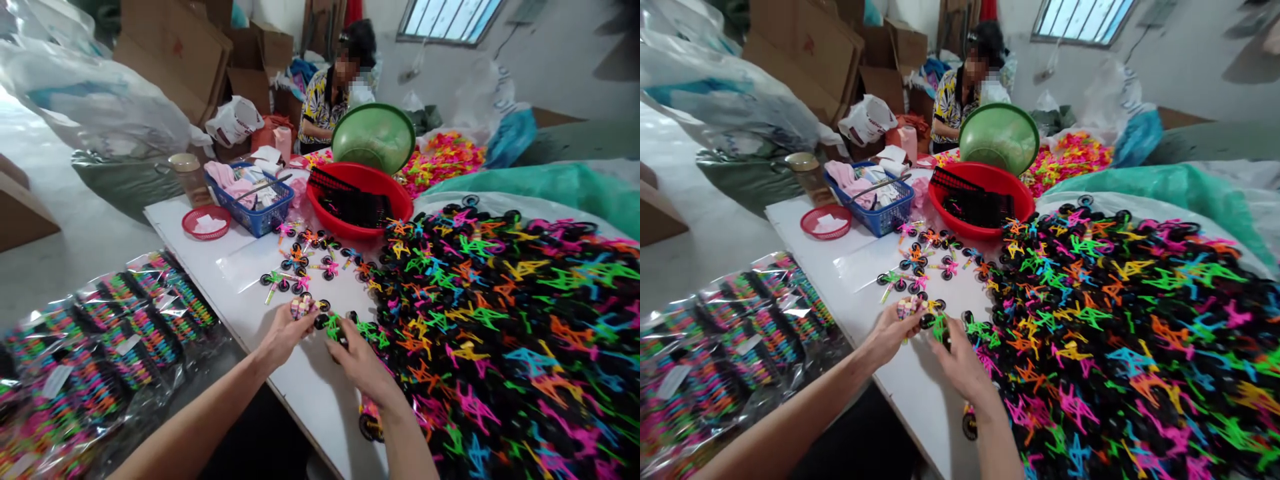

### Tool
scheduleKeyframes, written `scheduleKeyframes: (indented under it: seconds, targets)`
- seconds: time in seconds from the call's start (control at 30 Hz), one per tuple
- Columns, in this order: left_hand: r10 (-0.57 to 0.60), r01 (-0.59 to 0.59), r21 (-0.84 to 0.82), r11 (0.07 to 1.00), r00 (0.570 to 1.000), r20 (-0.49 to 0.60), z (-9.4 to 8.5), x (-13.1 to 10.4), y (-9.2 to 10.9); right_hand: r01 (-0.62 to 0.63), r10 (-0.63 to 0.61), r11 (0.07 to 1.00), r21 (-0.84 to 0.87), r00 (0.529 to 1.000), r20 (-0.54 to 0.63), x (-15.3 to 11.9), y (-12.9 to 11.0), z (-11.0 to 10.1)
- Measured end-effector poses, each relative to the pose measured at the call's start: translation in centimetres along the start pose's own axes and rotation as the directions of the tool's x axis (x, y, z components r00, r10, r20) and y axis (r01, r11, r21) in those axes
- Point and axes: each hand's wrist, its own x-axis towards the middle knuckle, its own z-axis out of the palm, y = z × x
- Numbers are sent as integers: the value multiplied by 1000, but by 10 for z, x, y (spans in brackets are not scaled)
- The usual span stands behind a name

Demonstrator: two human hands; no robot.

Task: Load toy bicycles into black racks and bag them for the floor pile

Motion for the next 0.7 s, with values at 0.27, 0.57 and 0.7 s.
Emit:
scheduleKeyframes:
  seconds: [0.27,0.57,0.7]
  targets:
    - [-45,42,48,998,997,56,-10,-8,3,-17,157,934,356,917,-367,7,-14,-6]
    - [-100,92,47,995,976,193,-18,-14,16,-189,236,856,481,971,-39,7,-14,-2]
    - [-87,57,192,980,984,153,-17,-23,10,-176,211,929,324,974,-76,0,-15,8]
